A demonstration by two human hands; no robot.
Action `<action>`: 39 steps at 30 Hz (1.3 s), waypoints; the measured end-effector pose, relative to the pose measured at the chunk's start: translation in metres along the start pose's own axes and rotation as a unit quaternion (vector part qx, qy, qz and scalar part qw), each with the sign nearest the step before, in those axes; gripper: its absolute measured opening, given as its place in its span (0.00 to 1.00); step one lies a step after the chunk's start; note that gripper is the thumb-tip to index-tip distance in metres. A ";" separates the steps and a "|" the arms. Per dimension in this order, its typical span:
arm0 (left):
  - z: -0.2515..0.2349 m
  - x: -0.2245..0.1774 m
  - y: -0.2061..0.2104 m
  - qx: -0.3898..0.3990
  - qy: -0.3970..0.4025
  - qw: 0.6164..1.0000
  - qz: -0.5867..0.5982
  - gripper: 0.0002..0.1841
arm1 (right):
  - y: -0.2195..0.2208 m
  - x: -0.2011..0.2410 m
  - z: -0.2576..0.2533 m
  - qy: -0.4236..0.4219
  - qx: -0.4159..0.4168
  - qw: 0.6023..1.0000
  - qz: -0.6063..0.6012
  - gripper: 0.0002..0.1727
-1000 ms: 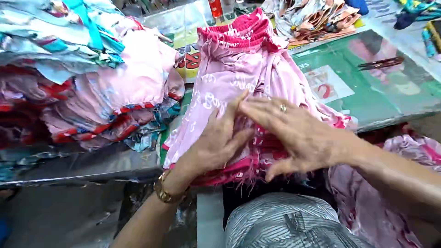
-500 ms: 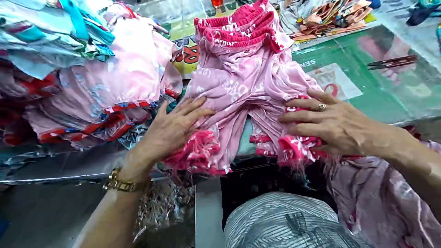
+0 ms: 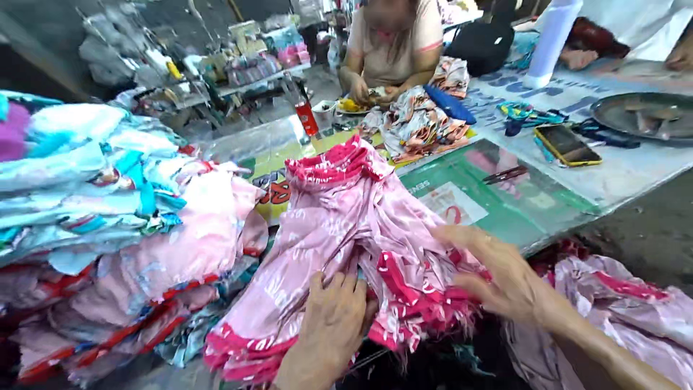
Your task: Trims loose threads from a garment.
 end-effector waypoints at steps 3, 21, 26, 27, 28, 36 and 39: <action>0.001 -0.026 -0.002 0.003 -0.043 0.999 0.015 0.16 | 0.005 -0.034 0.009 0.135 0.080 0.983 0.095 0.46; 0.014 -0.098 -0.003 0.014 0.004 0.976 0.215 0.23 | -0.016 -0.042 0.019 0.033 0.128 0.991 -0.020 0.29; 0.034 -0.053 -0.042 0.005 -0.025 0.964 0.264 0.22 | -0.047 -0.062 0.021 0.052 0.104 0.992 -0.046 0.25; 0.036 -0.040 -0.038 0.004 -0.052 0.972 0.229 0.25 | -0.052 -0.069 0.016 0.063 0.090 0.994 -0.023 0.26; 0.038 -0.028 -0.030 0.001 -0.076 0.980 0.183 0.30 | -0.055 -0.078 0.009 0.071 0.080 0.994 0.007 0.25; 0.040 0.021 -0.007 0.030 -0.129 0.984 0.116 0.29 | -0.073 -0.192 -0.050 0.186 0.133 0.945 0.234 0.26; 0.014 0.007 -0.020 -0.020 -0.141 0.986 0.088 0.28 | -0.079 -0.231 -0.059 0.201 0.158 0.929 0.267 0.27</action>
Point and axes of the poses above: each hand's wrist, its own z-axis away from the middle knuckle, its own y-axis out of the palm, x = y × z, the point moved 1 cm from there along -z, towards the middle knuckle, and after that the axes turned 7 degrees about x, right-handed, at the moved point
